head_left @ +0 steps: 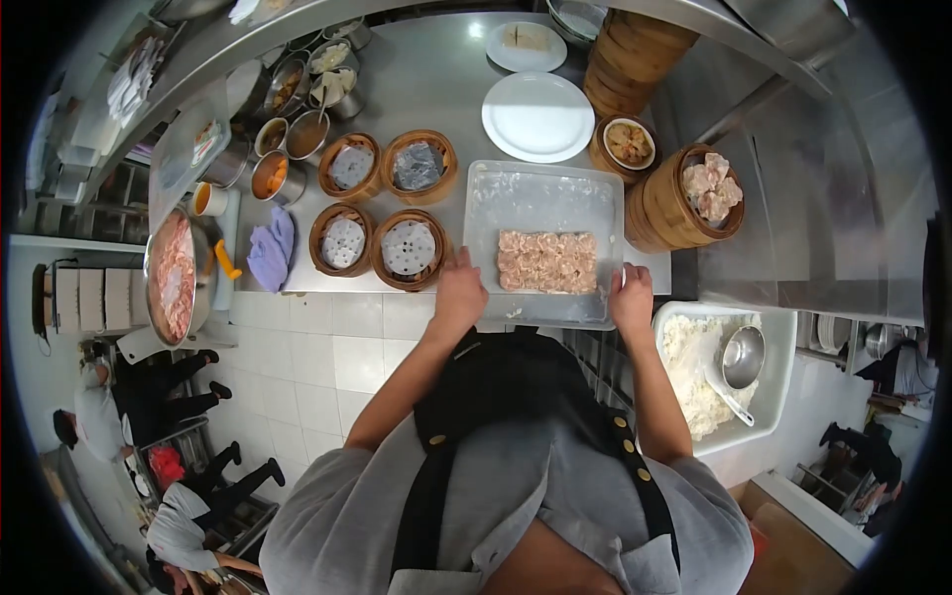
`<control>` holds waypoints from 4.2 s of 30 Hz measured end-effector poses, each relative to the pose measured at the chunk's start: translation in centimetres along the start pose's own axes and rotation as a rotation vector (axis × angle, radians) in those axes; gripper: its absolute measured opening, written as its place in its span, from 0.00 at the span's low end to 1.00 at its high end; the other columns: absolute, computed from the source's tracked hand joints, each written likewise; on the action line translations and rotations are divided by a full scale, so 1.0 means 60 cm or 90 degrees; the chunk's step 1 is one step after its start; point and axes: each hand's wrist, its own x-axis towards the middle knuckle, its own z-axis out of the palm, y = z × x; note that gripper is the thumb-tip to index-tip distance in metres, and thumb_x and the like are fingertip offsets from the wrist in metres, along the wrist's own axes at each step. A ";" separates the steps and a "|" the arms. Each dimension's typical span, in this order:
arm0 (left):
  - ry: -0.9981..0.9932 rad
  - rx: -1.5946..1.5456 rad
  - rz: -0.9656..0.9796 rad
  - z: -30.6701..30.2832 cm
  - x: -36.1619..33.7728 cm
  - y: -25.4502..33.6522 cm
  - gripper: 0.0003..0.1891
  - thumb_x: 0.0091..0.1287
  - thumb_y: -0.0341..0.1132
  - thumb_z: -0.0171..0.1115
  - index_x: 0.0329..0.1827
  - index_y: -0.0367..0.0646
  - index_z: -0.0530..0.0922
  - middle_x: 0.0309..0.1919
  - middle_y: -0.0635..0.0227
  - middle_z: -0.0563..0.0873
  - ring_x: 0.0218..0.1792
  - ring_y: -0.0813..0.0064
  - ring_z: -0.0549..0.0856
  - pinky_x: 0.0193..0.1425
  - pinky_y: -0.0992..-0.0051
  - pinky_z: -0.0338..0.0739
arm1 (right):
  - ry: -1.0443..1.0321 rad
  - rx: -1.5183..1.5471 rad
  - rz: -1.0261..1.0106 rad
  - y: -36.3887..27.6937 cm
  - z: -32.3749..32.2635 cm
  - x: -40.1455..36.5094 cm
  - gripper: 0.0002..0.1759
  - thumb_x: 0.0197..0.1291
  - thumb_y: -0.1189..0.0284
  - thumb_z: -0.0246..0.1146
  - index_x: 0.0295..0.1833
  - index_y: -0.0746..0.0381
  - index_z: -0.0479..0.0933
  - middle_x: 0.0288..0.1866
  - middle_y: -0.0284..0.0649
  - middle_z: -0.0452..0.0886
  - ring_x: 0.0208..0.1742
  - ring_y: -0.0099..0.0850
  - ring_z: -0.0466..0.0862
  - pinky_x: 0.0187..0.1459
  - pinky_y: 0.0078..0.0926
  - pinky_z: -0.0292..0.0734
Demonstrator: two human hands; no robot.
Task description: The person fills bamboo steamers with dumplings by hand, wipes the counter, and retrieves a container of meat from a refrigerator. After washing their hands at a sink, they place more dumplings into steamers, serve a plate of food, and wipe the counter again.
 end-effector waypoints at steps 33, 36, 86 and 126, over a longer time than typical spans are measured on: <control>0.025 -0.083 -0.057 -0.008 0.086 0.089 0.30 0.48 0.40 0.76 0.48 0.30 0.73 0.40 0.55 0.84 0.43 0.63 0.84 0.46 0.67 0.79 | -0.156 0.449 0.300 -0.105 0.053 0.050 0.39 0.34 0.66 0.78 0.52 0.73 0.70 0.42 0.48 0.82 0.44 0.35 0.83 0.45 0.29 0.78; -0.339 -0.725 -0.017 -0.007 0.124 0.024 0.25 0.57 0.35 0.68 0.54 0.31 0.71 0.45 0.59 0.83 0.45 0.64 0.84 0.50 0.67 0.80 | -0.349 0.946 0.413 -0.078 0.032 0.057 0.34 0.40 0.71 0.76 0.53 0.72 0.70 0.45 0.46 0.81 0.45 0.34 0.83 0.47 0.29 0.79; -0.124 -0.812 -0.201 0.040 0.188 0.069 0.15 0.68 0.41 0.55 0.36 0.34 0.78 0.30 0.65 0.81 0.27 0.74 0.81 0.28 0.70 0.77 | -0.407 1.001 0.495 -0.203 0.106 0.140 0.18 0.67 0.55 0.51 0.39 0.60 0.73 0.26 0.34 0.77 0.20 0.26 0.77 0.09 0.22 0.64; 0.414 -0.103 0.080 -0.174 0.271 -0.135 0.16 0.49 0.28 0.65 0.43 0.43 0.77 0.47 0.58 0.75 0.54 0.58 0.71 0.54 0.55 0.64 | -0.031 0.388 -0.328 -0.432 0.270 0.313 0.19 0.40 0.77 0.66 0.43 0.64 0.77 0.42 0.48 0.79 0.48 0.47 0.76 0.50 0.37 0.73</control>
